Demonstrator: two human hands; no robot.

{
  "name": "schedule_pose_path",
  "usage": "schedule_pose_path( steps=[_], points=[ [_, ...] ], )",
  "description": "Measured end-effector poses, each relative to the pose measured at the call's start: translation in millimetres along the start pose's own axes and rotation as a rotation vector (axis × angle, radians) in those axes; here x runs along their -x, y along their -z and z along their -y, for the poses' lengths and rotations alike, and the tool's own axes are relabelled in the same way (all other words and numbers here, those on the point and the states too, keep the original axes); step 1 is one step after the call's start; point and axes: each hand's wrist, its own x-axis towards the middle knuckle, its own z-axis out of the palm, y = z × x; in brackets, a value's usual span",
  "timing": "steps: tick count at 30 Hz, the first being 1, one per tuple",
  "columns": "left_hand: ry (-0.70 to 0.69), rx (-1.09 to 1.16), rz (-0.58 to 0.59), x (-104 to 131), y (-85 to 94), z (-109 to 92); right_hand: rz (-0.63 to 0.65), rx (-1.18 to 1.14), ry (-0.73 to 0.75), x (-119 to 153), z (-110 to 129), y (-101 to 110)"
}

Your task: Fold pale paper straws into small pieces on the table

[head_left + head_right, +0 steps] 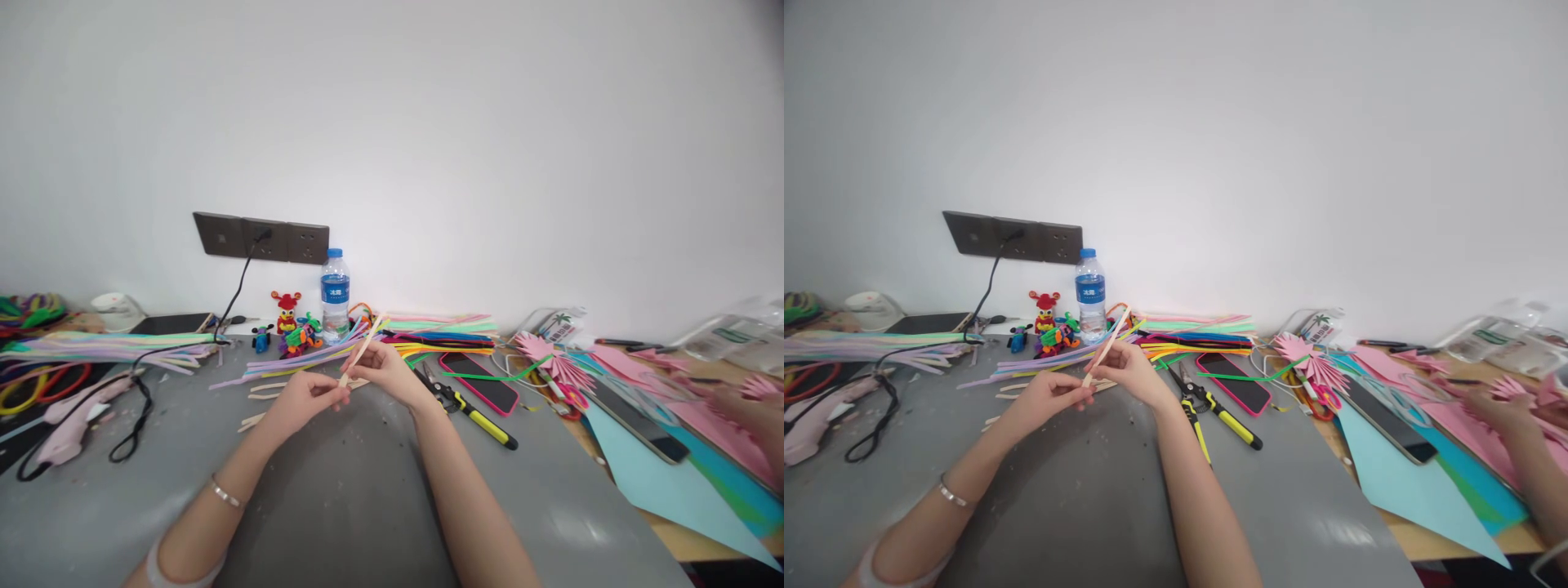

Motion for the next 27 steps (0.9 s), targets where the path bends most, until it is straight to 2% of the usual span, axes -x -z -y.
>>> schedule_pose_path(
  steps=[5, 12, 15, 22, 27],
  points=[
    [-0.139, -0.312, -0.028, -1, 0.7, 7, -0.045, 0.027, -0.003, -3, -5, 0],
    [-0.239, -0.419, -0.161, 0, 0.8, 1, -0.105, -0.022, 0.009, -4, -8, 0],
    [-0.208, -0.308, -0.239, -1, -0.4, 2, -0.152, -0.039, 0.013, -5, -11, 0],
    [-0.087, 0.217, -0.399, -5, -0.4, 0, -0.184, -0.027, 0.123, -7, -8, -10],
    [-0.077, 0.345, -0.443, -3, 0.7, -7, -0.163, -0.003, 0.159, -7, -3, -16]
  ],
)
